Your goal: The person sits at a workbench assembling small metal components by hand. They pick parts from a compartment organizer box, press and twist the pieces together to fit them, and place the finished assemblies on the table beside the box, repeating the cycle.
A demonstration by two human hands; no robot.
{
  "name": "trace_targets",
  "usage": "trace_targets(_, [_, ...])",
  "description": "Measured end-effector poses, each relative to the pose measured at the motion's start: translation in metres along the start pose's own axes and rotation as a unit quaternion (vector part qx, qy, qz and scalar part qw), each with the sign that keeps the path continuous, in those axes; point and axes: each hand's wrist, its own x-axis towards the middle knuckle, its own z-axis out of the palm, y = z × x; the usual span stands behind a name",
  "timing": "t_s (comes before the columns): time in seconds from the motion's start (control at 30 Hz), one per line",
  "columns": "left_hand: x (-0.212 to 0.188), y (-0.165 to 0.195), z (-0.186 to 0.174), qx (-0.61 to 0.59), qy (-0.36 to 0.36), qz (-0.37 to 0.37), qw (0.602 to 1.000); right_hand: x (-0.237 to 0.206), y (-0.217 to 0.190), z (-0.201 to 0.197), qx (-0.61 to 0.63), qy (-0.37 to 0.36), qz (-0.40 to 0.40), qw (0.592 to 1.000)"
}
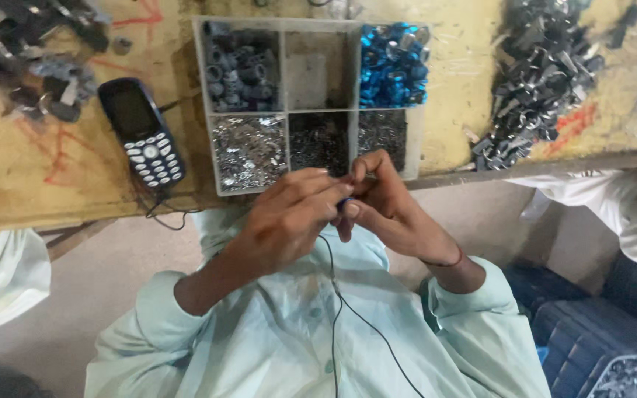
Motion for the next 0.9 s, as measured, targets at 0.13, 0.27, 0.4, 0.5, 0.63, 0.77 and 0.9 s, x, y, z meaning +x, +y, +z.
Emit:
trace_targets(0.13, [0.003,0.012,0.009,-0.118,0.040,-0.127,0.984,-0.002,-0.008,0.016,0.108,0.045,0.013,0.993])
trace_targets(0.27, [0.009,0.016,0.007,-0.100,0.040,-0.088,0.990,-0.031,-0.019,-0.031,-0.328,0.184,-0.004,0.926])
trace_targets(0.4, [0.014,0.008,0.008,-0.111,0.043,-0.080,0.990,-0.051,-0.023,-0.097,-0.729,0.362,-0.098,0.572])
trace_targets(0.5, [0.015,0.002,0.014,-0.099,0.037,-0.046,0.993,-0.059,-0.031,-0.106,-0.660,0.346,-0.179,0.642])
trace_targets(0.63, [0.012,0.001,0.016,-0.145,0.025,-0.058,0.987,-0.055,-0.026,-0.061,0.025,0.295,-0.240,0.925])
trace_targets(0.77, [0.011,0.005,0.012,-0.069,0.018,0.002,0.997,-0.047,-0.005,-0.009,-0.425,0.201,-0.141,0.871])
trace_targets(0.9, [0.005,0.007,0.001,0.011,0.016,0.036,0.999,-0.035,-0.003,0.004,-0.343,0.261,-0.109,0.896])
